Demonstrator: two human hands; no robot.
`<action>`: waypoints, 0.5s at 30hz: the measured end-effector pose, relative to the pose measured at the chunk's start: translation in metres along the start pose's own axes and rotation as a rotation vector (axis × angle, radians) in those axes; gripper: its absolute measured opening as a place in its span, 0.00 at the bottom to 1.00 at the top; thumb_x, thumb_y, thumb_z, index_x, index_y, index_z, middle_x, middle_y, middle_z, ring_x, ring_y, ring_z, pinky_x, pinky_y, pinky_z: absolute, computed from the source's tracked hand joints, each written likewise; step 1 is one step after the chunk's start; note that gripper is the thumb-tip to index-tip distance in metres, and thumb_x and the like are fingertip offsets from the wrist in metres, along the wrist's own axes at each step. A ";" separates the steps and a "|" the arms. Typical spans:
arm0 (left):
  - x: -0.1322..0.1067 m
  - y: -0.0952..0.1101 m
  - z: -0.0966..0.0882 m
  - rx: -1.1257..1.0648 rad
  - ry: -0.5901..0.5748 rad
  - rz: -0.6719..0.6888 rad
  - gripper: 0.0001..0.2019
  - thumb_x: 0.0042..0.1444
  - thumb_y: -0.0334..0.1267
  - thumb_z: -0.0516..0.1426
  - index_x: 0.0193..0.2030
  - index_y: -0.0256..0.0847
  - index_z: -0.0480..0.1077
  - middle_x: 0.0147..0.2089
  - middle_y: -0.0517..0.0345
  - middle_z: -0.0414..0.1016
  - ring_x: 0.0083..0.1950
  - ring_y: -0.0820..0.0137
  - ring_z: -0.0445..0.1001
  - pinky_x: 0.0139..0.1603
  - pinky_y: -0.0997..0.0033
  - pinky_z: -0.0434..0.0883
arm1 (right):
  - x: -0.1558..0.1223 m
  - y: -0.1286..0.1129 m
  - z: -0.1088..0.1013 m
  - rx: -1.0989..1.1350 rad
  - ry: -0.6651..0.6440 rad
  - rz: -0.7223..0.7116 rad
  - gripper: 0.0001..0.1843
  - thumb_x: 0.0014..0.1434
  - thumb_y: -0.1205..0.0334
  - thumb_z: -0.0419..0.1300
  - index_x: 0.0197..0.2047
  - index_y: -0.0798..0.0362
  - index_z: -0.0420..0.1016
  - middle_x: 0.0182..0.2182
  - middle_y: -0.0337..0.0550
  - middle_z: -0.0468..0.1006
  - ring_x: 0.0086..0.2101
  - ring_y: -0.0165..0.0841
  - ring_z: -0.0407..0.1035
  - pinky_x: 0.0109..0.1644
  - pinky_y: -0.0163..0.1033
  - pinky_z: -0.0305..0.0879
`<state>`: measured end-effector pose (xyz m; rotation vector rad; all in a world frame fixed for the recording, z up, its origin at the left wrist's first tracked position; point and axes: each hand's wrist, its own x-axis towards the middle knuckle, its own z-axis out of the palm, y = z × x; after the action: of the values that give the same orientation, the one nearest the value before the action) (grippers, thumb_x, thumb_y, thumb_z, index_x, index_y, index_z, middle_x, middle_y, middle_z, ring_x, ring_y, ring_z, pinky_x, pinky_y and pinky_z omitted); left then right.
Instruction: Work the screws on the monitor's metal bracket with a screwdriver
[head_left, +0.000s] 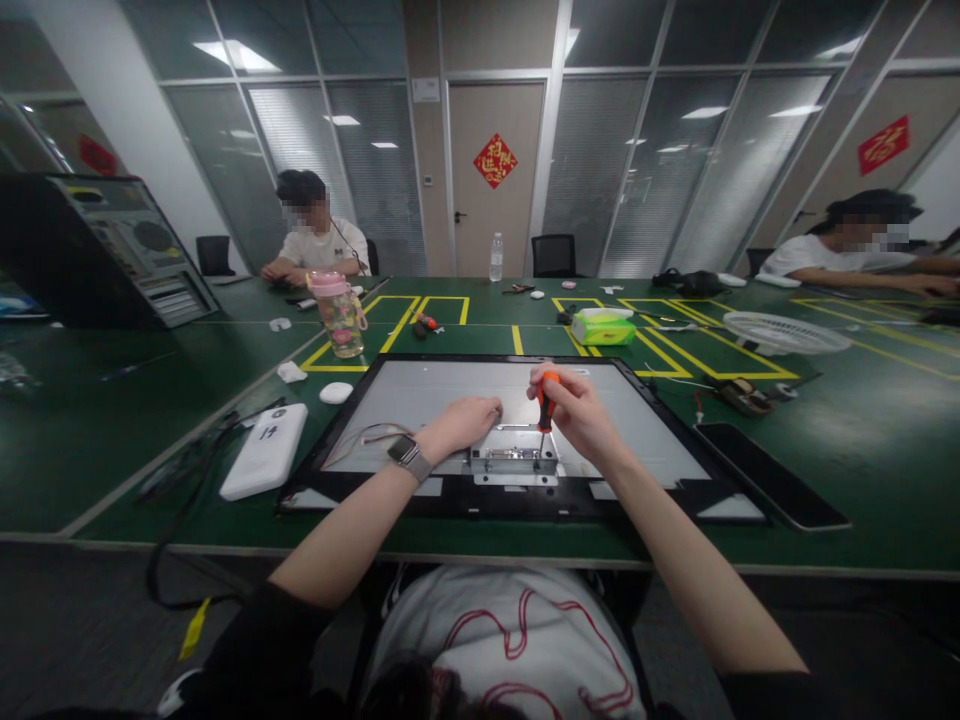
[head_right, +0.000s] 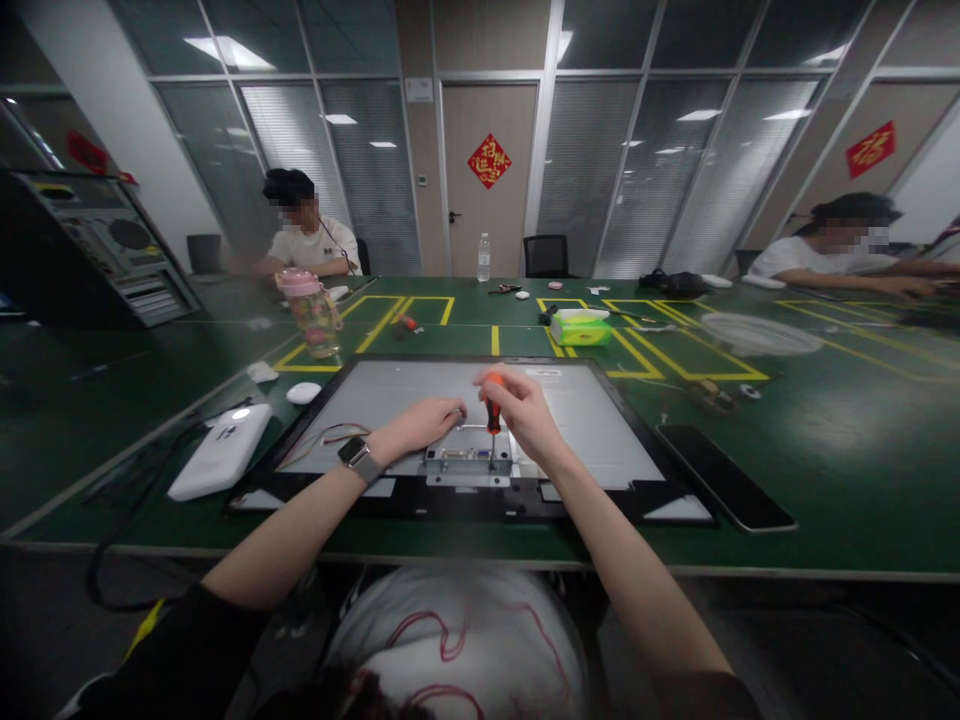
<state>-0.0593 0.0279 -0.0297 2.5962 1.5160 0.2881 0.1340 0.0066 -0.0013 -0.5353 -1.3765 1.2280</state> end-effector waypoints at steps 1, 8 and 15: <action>0.000 0.000 0.000 -0.001 -0.001 0.000 0.15 0.67 0.35 0.45 0.48 0.40 0.73 0.44 0.49 0.80 0.44 0.62 0.78 0.47 0.66 0.70 | 0.000 0.000 0.000 -0.008 0.002 0.000 0.19 0.47 0.45 0.71 0.31 0.51 0.77 0.28 0.39 0.73 0.29 0.32 0.67 0.30 0.36 0.62; 0.000 0.000 0.000 0.006 -0.003 0.002 0.14 0.67 0.34 0.46 0.48 0.40 0.72 0.46 0.48 0.80 0.46 0.60 0.78 0.48 0.64 0.70 | -0.001 -0.003 0.006 0.142 -0.131 0.031 0.16 0.58 0.46 0.63 0.41 0.48 0.72 0.28 0.38 0.72 0.27 0.31 0.66 0.36 0.40 0.66; 0.000 0.001 0.000 -0.015 0.001 0.004 0.15 0.67 0.33 0.46 0.49 0.39 0.73 0.45 0.47 0.80 0.46 0.61 0.78 0.49 0.65 0.70 | 0.001 0.000 0.000 0.065 -0.050 -0.061 0.17 0.54 0.45 0.66 0.34 0.49 0.70 0.31 0.38 0.70 0.31 0.32 0.67 0.40 0.40 0.68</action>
<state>-0.0586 0.0271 -0.0292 2.5886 1.5028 0.3003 0.1337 0.0075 -0.0008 -0.4169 -1.3803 1.2389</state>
